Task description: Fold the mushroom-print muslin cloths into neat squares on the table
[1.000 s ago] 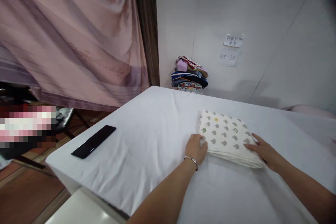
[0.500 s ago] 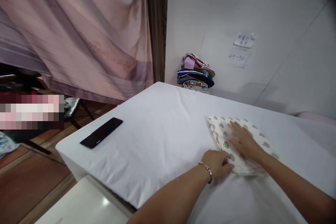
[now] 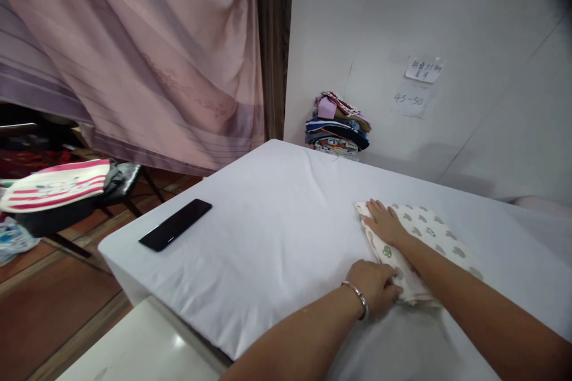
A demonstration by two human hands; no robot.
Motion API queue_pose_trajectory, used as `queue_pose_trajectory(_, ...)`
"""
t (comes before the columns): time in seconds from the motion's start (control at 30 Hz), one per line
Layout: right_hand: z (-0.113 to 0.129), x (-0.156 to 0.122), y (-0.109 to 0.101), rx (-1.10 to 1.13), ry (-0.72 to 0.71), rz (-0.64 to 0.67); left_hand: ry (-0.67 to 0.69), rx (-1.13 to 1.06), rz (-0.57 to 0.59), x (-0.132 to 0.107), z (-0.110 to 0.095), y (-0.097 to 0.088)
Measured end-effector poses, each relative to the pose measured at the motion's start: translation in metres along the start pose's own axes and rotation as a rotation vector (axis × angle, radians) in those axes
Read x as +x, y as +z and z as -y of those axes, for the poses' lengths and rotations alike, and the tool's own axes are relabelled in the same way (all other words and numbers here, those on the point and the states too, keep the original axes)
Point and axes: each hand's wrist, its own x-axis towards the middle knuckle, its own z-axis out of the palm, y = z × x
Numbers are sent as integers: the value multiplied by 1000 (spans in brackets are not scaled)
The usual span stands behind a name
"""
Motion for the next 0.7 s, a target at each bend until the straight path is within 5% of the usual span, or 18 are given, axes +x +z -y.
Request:
queue_pose_trajectory(0.2,-5,-1,1,60,-9,44,6,42,5,0,0,-4)
queue_pose_trajectory(0.37,-66,-31,-16,42,189,-43,6,42,13,0,-1,-8)
queue_pose_trajectory(0.5,-121,-60,-4,120,344,-59,-21,30,21,0,-2,-8)
queue_pose_trajectory(0.7,-144,-66,4,232,373,-7,-45,8,68,0,-2,-12)
